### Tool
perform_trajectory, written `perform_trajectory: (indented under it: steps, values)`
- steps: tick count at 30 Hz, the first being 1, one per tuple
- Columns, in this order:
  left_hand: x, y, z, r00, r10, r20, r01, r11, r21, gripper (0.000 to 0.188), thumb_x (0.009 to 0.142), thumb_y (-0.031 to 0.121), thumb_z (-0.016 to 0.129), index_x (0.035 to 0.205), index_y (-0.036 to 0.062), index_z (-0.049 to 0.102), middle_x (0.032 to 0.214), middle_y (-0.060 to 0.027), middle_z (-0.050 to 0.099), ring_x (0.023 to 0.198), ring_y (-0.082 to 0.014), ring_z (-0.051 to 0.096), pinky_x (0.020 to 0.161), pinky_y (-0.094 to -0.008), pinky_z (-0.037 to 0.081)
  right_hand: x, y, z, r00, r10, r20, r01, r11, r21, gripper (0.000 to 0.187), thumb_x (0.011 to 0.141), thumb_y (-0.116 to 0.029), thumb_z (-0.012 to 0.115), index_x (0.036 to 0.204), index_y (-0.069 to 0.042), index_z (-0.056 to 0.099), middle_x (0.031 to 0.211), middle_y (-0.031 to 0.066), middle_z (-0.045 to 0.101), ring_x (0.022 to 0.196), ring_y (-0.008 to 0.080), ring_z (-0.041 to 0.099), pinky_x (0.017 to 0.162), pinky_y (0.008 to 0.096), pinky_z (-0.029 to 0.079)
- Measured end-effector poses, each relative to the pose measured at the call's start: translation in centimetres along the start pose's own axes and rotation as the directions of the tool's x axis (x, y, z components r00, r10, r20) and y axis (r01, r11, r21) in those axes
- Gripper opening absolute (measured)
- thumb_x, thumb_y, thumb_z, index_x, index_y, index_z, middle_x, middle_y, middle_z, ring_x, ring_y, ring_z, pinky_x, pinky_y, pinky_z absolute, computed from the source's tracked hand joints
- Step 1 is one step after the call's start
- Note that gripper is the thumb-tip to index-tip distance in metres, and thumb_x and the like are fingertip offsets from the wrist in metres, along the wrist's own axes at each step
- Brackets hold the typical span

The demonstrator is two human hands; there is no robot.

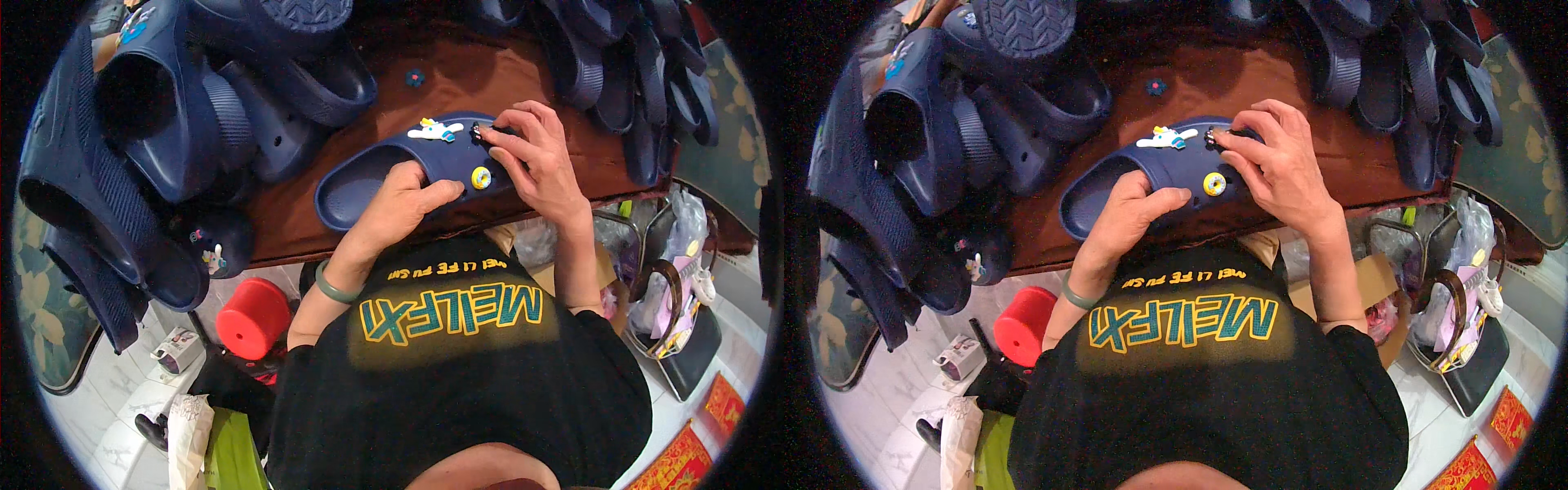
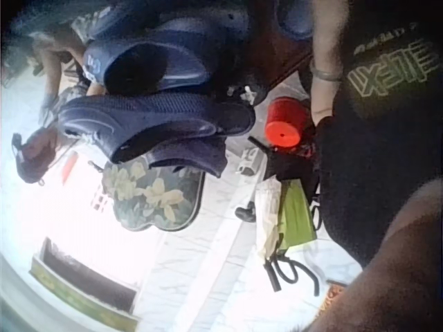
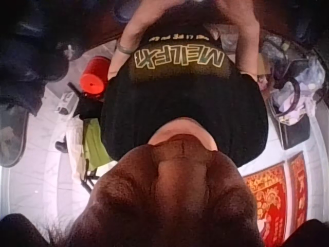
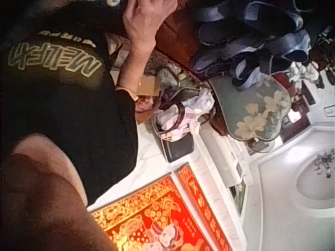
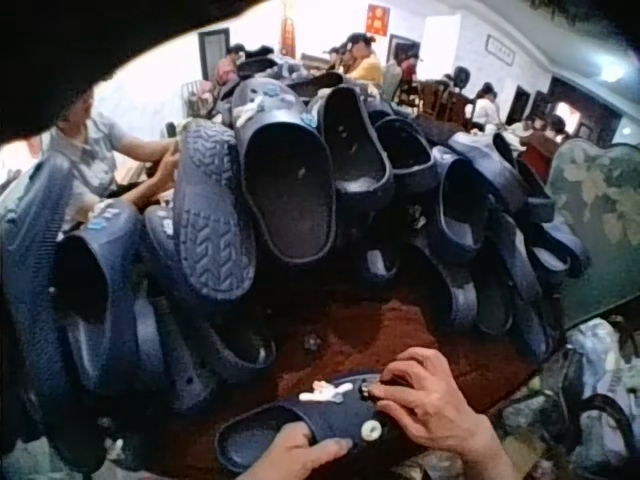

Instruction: The person is manually inserting small decorative charms into the holes of blue foam clogs.

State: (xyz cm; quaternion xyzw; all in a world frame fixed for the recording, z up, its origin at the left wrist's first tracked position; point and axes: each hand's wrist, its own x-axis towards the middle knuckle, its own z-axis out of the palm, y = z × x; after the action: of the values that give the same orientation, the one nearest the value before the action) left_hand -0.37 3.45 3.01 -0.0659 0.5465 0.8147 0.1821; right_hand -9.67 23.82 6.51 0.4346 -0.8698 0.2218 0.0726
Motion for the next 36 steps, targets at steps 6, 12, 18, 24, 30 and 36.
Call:
perform_trajectory:
  steps: [6,12,18,24,30,36]
  values:
    - [0.0,0.4,0.1,1.0,0.018,0.023,-0.018,1.0,-0.001,0.033,0.087,0.012,0.06,0.116,-0.0031,0.061,0.107,-0.0049,0.063,0.097,-0.0122,0.058,0.087,-0.0278,0.046,0.1,-0.5,-0.4,0.997,-0.021,0.078,0.023,0.999,-0.03,0.029,0.081,-0.015,0.069,0.109,-0.01,0.068,0.102,0.0075,0.057,0.111,0.0297,0.049,0.099,0.0479,0.034]
    - [0.0,0.3,0.0,0.999,0.024,0.026,-0.024,1.0,-0.011,0.031,0.088,0.013,0.061,0.114,-0.0041,0.061,0.105,-0.005,0.064,0.095,-0.0112,0.058,0.086,-0.0276,0.047,0.4,-0.5,-0.5,0.988,-0.042,0.149,0.048,0.998,-0.037,0.027,0.083,-0.016,0.068,0.109,-0.01,0.069,0.096,0.0077,0.056,0.109,0.0287,0.049,0.101,0.0512,0.03]
    - [-0.1,0.5,0.2,0.998,0.037,0.054,-0.035,0.999,-0.036,0.03,0.089,0.01,0.06,0.115,-0.0038,0.061,0.107,-0.0042,0.064,0.096,-0.0109,0.058,0.088,-0.0276,0.046,1.3,1.7,-1.5,0.95,-0.032,0.311,0.007,0.997,0.082,0.025,0.084,-0.017,0.066,0.108,-0.012,0.073,0.086,0.0079,0.055,0.097,0.0261,0.051,0.102,0.0492,0.029]
    - [0.0,0.5,0.2,0.999,0.005,0.054,-0.004,0.999,-0.035,0.029,0.088,0.009,0.062,0.115,-0.0015,0.063,0.108,-0.0035,0.065,0.097,-0.0111,0.058,0.089,-0.0275,0.046,2.0,0.9,-1.3,0.93,-0.048,0.364,0.033,0.998,0.047,0.025,0.084,-0.019,0.066,0.106,-0.007,0.073,0.081,0.0097,0.058,0.094,0.0255,0.053,0.103,0.0522,0.03]
    - [0.2,-0.3,-0.3,0.998,0.04,0.047,-0.042,0.999,0.029,0.031,0.088,0.009,0.061,0.117,-0.0021,0.061,0.109,-0.0036,0.064,0.099,-0.0109,0.057,0.09,-0.0274,0.045,2.3,0.4,-1.1,0.938,-0.076,0.339,0.081,0.997,-0.003,0.024,0.083,-0.017,0.066,0.103,-0.005,0.073,0.08,0.0095,0.063,0.094,0.0253,0.055,0.102,0.0563,0.032]
    - [0.3,0.2,-0.1,0.996,0.068,0.064,-0.069,0.998,0.002,0.031,0.087,0.009,0.061,0.116,-0.002,0.061,0.108,-0.003,0.064,0.098,-0.0107,0.057,0.089,-0.0271,0.045,2.8,0.9,-1.2,0.951,-0.098,0.295,0.089,0.995,0.043,0.02,0.082,-0.018,0.067,0.094,-0.004,0.074,0.075,0.0113,0.064,0.09,0.0258,0.057,0.101,0.0497,0.035]
